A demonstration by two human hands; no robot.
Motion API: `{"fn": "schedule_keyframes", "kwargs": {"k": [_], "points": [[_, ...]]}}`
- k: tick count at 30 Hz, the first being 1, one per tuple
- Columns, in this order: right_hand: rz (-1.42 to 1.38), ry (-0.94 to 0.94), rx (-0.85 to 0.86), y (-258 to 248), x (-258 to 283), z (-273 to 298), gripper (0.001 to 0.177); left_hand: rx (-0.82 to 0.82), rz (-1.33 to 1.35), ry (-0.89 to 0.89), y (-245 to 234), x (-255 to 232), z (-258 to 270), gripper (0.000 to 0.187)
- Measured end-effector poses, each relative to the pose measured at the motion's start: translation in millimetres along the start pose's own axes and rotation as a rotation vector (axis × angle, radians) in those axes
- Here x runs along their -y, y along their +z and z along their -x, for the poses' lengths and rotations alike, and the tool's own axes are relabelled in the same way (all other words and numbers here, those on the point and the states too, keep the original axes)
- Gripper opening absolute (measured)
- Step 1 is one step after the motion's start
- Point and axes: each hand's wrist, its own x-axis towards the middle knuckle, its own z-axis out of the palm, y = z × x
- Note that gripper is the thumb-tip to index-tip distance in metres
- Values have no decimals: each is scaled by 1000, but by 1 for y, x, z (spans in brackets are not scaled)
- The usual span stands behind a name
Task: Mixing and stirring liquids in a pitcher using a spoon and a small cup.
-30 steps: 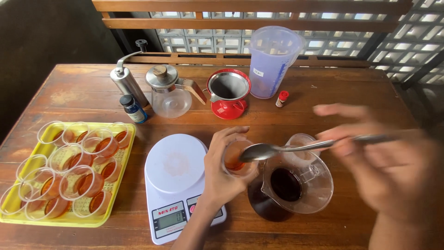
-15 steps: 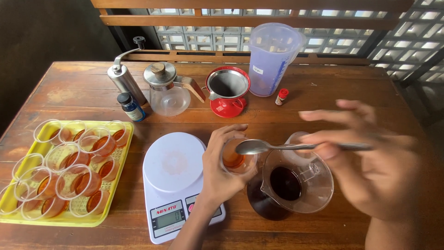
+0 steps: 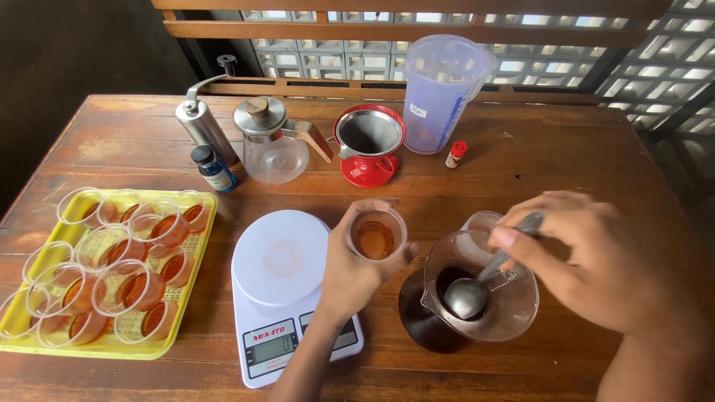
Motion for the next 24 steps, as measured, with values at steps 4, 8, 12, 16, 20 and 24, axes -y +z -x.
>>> {"fn": "schedule_keyframes", "kwargs": {"k": [4,8,12,16,20,24], "points": [[-84,226,171,2,4,-11,48,11,5,59,-2,0,2,47],[-255,367,0,-9,-7,-9,29,3,-19,205,-4,2,2,48],[-672,190,-262,-11,-55,5,25,-7,-1,229,-3,-1,3,47],[-697,207,-296,-7,-81,15,28,-18,-16,232,-3,-1,5,48],[-731,61,-360,3,-47,13,26,-20,-63,238,-3,-2,6,49],[-561,-28,-408,9,8,5,19,0,-73,260,-3,-1,6,47]]}}
